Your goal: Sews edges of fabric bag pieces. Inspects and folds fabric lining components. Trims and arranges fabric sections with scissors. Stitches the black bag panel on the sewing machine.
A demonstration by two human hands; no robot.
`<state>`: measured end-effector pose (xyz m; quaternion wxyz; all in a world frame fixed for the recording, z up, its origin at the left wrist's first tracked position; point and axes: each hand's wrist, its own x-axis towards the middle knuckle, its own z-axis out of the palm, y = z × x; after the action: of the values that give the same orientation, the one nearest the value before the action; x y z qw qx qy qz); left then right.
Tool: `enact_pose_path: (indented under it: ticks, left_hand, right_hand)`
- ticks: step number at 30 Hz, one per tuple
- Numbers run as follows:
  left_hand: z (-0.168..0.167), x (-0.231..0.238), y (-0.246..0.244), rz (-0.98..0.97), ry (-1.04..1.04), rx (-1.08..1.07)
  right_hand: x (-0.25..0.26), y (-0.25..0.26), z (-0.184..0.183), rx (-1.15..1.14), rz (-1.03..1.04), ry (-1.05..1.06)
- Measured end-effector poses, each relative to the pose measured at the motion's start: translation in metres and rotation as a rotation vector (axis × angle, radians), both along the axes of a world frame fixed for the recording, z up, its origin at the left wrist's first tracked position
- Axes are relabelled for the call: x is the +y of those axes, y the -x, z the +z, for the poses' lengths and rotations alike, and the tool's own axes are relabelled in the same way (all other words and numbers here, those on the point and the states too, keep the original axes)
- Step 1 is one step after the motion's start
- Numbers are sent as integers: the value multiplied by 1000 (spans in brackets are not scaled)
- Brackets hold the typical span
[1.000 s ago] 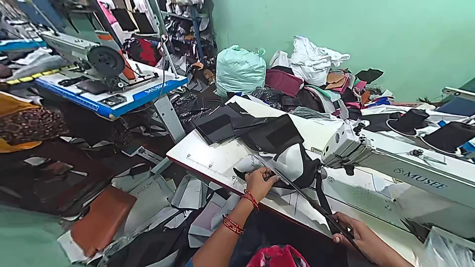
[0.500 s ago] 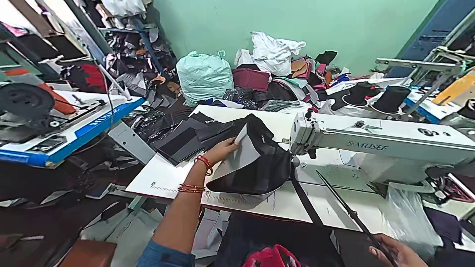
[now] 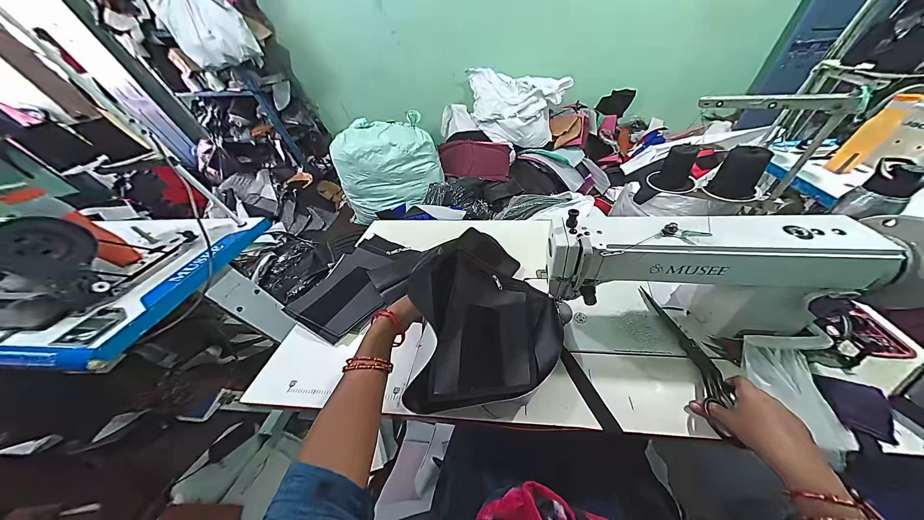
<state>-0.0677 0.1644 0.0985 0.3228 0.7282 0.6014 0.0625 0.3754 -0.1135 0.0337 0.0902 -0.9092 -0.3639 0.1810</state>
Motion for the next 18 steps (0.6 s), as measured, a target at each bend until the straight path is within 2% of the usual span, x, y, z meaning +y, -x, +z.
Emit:
enact_pose_path:
  ticks: [1, 2, 4, 6, 7, 10, 12, 13, 16, 18]
  left_hand:
    - [-3, 8, 4, 40, 0, 159]
    - [-14, 18, 10, 61, -46, 224]
    - [-37, 29, 21, 62, -261, 90]
    - [2, 14, 7, 117, -49, 1]
    - [11, 11, 0, 137, -32, -26]
    - [-8, 6, -4, 140, -260, -112]
    - [31, -12, -18, 169, -27, 118]
    - [40, -20, -23, 190, 20, 189]
    - [41, -32, -24, 221, 8, 258]
    - [37, -32, -23, 126, -58, 316]
  right_hand:
    - [5, 0, 1, -10, 7, 11]
    - [9, 0, 2, -17, 15, 14]
    - [14, 3, 6, -25, 24, 6]
    - [12, 6, 6, -32, 28, -37]
    - [9, 6, 6, -40, 36, -78]
    - [-4, 7, -1, -61, 160, -286]
    - [-9, 15, -7, -5, 281, -404]
    - [-12, 23, -10, 42, 348, -457]
    - [-16, 57, -15, 162, 557, -530]
    - [-14, 86, -23, 176, 703, -577]
